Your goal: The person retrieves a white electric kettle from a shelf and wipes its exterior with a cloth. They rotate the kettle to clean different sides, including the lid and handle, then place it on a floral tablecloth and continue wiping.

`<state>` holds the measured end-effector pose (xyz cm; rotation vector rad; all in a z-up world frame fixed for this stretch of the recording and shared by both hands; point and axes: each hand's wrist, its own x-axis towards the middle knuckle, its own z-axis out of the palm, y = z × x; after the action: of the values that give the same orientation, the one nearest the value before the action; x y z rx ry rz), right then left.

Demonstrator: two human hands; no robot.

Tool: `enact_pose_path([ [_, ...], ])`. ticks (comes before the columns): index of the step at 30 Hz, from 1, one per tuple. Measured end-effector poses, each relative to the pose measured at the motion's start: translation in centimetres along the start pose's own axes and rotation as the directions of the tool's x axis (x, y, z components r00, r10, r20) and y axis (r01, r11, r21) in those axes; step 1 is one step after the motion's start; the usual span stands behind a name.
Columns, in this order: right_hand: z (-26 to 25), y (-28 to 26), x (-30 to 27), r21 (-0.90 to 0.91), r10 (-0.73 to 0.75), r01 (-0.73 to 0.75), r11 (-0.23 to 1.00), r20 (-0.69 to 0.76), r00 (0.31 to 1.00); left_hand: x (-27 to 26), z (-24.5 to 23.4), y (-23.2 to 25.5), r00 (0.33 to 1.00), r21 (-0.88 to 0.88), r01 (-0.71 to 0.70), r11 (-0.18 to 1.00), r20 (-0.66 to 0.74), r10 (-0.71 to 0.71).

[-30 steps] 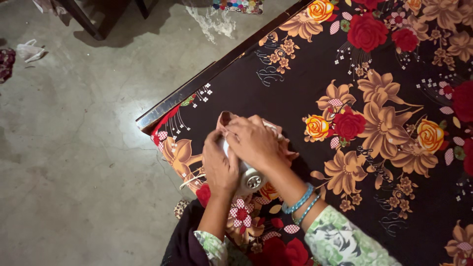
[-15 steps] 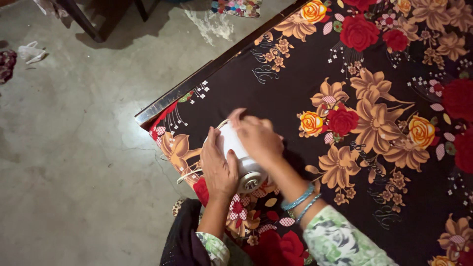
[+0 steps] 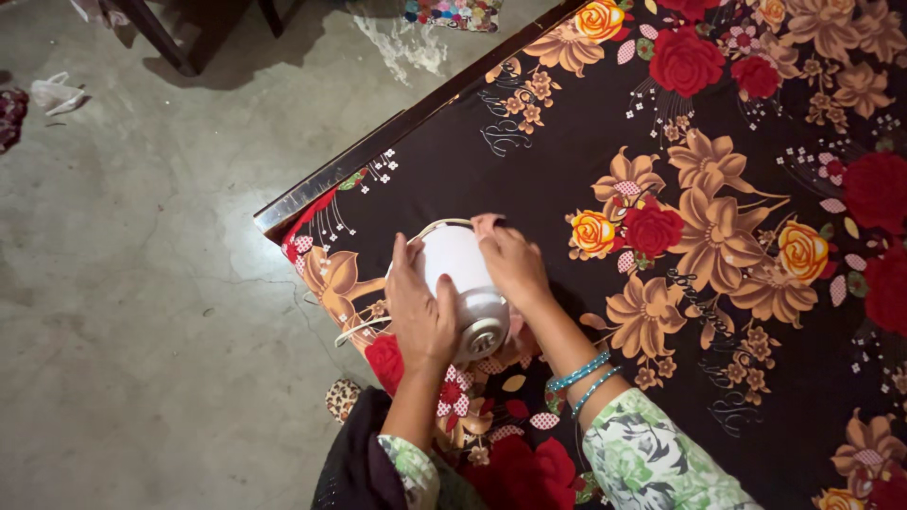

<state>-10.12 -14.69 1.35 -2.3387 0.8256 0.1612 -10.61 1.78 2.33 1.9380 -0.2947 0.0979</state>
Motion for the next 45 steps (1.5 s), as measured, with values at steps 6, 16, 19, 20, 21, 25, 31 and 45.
enact_pose_path([
  [6,-2.1,-7.2,-3.6,-0.421,-0.371,0.363,0.831,0.066,0.926,2.3,1.7,-0.8,0.983,-0.23,0.185,0.955,0.036,-0.182],
  [16,-4.1,-7.8,-0.1,-0.174,-0.337,0.346,0.922,0.08,0.938,3.9,3.6,-3.3,0.937,-0.6,0.34,0.724,0.153,-0.314],
  [19,-2.0,-6.7,0.6,-0.367,-0.602,0.549,0.751,-0.037,0.798,4.4,3.9,-4.5,0.938,-0.487,0.343,0.803,0.138,-0.317],
  [20,-1.6,-6.5,0.3,-0.345,-0.579,0.548,0.762,0.018,0.815,4.4,3.9,-4.9,0.935,-0.412,0.353,0.84,0.13,-0.329],
  [21,-1.3,-6.4,-0.1,-0.323,-0.555,0.546,0.773,0.073,0.829,4.4,4.0,-5.4,0.945,-0.365,0.326,0.872,0.134,-0.297],
  [25,-1.1,-6.5,-1.5,-0.25,-0.376,0.423,0.871,0.214,0.901,5.1,4.3,-6.2,0.958,-0.359,0.284,0.889,0.151,-0.245],
  [31,0.3,-4.6,0.6,-0.079,-0.59,0.645,0.76,0.332,0.736,5.7,3.2,-4.8,0.847,-0.608,0.527,0.594,0.313,-0.43],
  [45,-2.6,-3.8,-1.2,0.447,-0.569,0.514,0.732,-0.014,0.822,4.9,3.4,-6.0,0.907,-0.788,0.421,0.45,0.371,-0.199],
])
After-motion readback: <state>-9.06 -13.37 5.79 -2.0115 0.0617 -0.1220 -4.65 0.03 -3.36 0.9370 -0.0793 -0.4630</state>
